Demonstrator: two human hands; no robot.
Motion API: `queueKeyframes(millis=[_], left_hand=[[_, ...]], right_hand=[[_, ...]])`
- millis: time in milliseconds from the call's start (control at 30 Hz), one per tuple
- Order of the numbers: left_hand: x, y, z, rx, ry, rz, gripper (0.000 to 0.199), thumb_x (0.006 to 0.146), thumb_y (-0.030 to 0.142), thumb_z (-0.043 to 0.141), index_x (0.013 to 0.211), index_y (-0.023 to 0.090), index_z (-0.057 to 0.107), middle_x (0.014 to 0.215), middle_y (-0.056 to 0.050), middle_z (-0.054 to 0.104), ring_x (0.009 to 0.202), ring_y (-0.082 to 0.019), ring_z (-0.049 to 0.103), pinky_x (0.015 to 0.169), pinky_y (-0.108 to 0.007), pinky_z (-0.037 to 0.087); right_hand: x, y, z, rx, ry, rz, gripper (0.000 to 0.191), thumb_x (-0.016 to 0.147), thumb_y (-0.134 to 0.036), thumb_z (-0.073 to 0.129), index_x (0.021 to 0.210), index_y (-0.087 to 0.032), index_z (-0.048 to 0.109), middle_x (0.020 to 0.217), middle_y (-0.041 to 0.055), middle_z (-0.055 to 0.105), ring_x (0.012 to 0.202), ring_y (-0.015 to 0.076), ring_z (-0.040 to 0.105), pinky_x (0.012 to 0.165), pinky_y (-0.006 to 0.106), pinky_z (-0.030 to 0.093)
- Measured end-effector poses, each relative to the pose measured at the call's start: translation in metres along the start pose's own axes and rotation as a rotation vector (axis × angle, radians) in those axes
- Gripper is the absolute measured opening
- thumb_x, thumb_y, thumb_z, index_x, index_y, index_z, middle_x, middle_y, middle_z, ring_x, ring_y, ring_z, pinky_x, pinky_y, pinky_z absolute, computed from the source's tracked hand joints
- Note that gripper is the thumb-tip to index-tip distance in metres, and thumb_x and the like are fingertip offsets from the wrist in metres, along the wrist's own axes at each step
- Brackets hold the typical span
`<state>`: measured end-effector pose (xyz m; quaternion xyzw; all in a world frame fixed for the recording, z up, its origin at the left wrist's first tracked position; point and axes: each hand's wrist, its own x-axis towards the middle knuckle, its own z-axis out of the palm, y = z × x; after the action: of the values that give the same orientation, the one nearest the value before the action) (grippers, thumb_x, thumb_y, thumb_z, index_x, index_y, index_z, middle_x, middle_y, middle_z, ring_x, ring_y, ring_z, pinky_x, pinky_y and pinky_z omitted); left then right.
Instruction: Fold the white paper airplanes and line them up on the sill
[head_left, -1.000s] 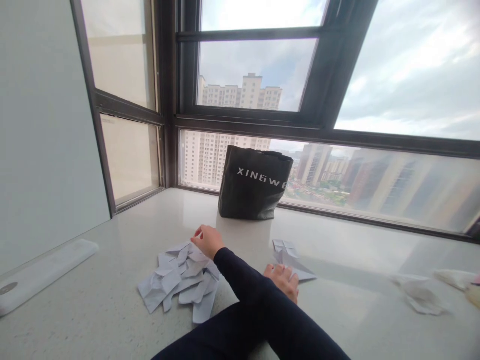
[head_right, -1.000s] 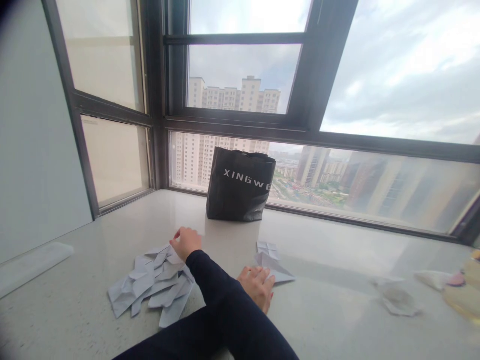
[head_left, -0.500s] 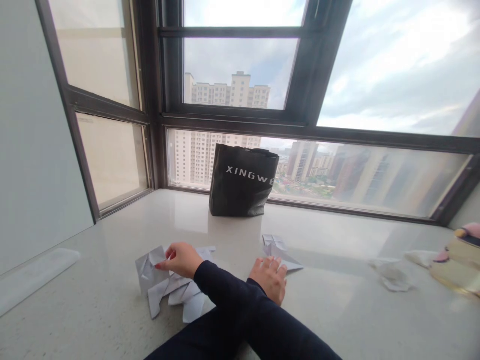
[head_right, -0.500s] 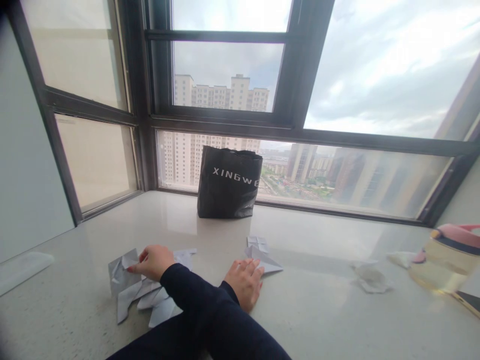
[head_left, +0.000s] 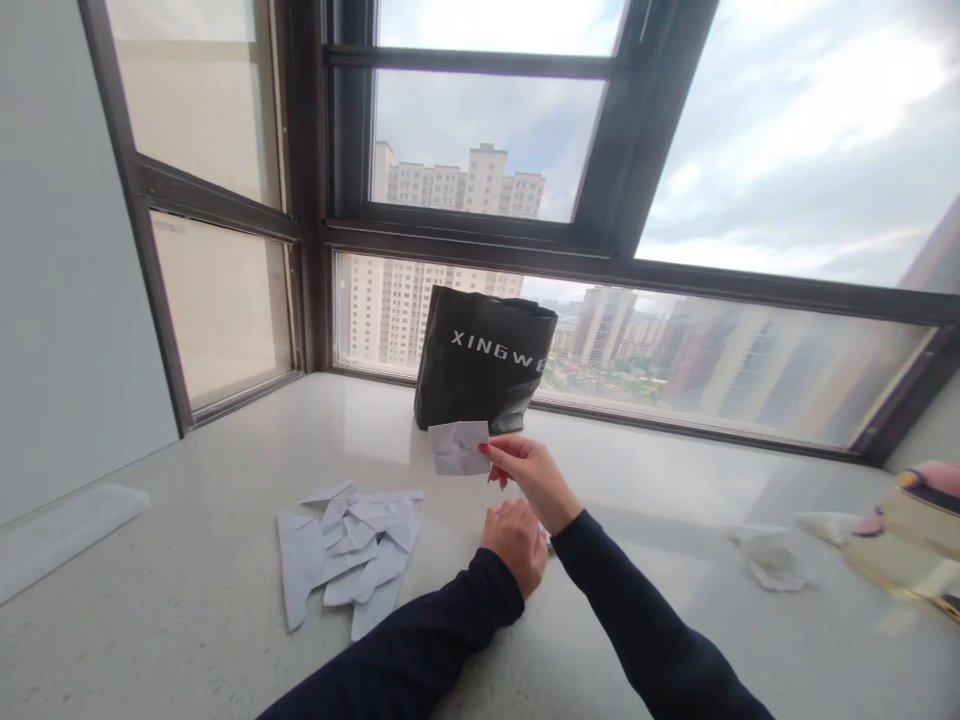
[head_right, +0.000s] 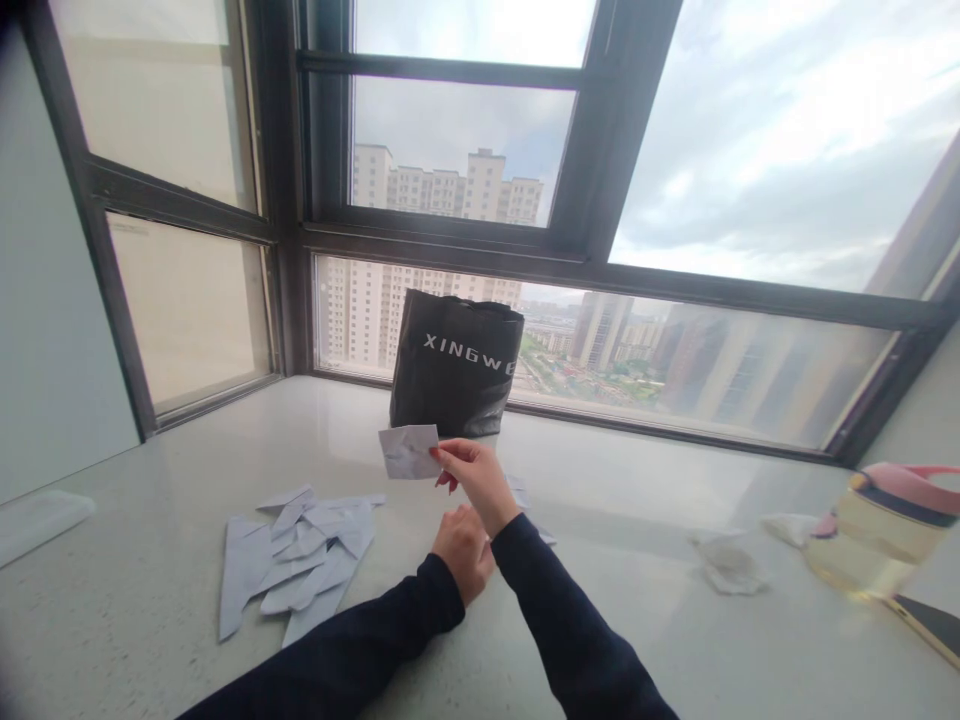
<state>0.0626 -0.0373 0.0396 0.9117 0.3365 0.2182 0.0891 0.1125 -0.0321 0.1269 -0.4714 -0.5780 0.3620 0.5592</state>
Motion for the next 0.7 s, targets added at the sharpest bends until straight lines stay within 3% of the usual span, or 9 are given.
queueKeyframes(millis=[100, 167, 300, 400, 500, 700], left_hand=[[-0.006, 0.0, 0.0, -0.051, 0.082, 0.017, 0.034, 0.078, 0.022, 0.037, 0.112, 0.02, 0.042, 0.121, -0.004, 0.045, 0.108, -0.02, 0.038, 0.089, -0.037, 0.032], [-0.007, -0.001, 0.001, -0.066, 0.092, 0.038, 0.038, 0.078, 0.022, 0.038, 0.116, 0.022, 0.039, 0.125, -0.003, 0.041, 0.111, -0.019, 0.036, 0.091, -0.037, 0.031], [-0.005, -0.002, 0.005, -0.055, 0.086, 0.029, 0.041, 0.078, 0.024, 0.037, 0.119, 0.02, 0.038, 0.127, -0.004, 0.04, 0.114, -0.019, 0.033, 0.094, -0.037, 0.029], [-0.005, -0.003, 0.006, -0.057, 0.084, 0.025, 0.04, 0.078, 0.024, 0.036, 0.118, 0.02, 0.041, 0.128, -0.004, 0.04, 0.116, -0.019, 0.032, 0.095, -0.038, 0.027], [-0.005, -0.003, 0.007, -0.054, 0.073, 0.028, 0.041, 0.078, 0.026, 0.036, 0.119, 0.019, 0.041, 0.13, -0.004, 0.038, 0.116, -0.019, 0.032, 0.095, -0.038, 0.027], [-0.006, -0.004, 0.01, -0.033, 0.036, 0.034, 0.043, 0.08, 0.03, 0.035, 0.121, 0.019, 0.04, 0.132, -0.005, 0.035, 0.119, -0.02, 0.028, 0.097, -0.04, 0.025]], right_hand=[[0.003, 0.005, -0.043, 0.029, 0.149, -0.013, 0.033, 0.053, -0.04, 0.068, 0.073, -0.014, 0.062, 0.055, -0.0004, 0.06, 0.046, 0.0094, 0.052, 0.046, 0.023, 0.042], [0.006, 0.014, -0.067, -0.009, 0.203, -0.013, 0.033, 0.052, -0.041, 0.068, 0.07, -0.014, 0.062, 0.053, -0.0002, 0.059, 0.043, 0.009, 0.051, 0.043, 0.022, 0.04], [0.01, 0.035, -0.099, -0.052, 0.269, -0.02, 0.034, 0.051, -0.044, 0.068, 0.064, -0.014, 0.06, 0.046, -0.0009, 0.055, 0.04, 0.0101, 0.05, 0.039, 0.023, 0.039], [0.01, 0.049, -0.111, -0.073, 0.284, -0.052, 0.032, 0.053, -0.044, 0.066, 0.065, -0.015, 0.06, 0.061, 0.0042, 0.064, 0.058, 0.0153, 0.06, 0.057, 0.029, 0.048], [0.01, 0.058, -0.116, -0.127, 0.274, -0.096, 0.027, 0.055, -0.039, 0.065, 0.068, -0.016, 0.063, 0.079, 0.007, 0.067, 0.078, 0.0189, 0.061, 0.075, 0.033, 0.045], [0.011, 0.071, -0.119, -0.254, 0.291, -0.164, 0.016, 0.058, -0.033, 0.062, 0.064, -0.018, 0.064, 0.092, 0.0055, 0.065, 0.09, 0.0198, 0.058, 0.087, 0.035, 0.04]])
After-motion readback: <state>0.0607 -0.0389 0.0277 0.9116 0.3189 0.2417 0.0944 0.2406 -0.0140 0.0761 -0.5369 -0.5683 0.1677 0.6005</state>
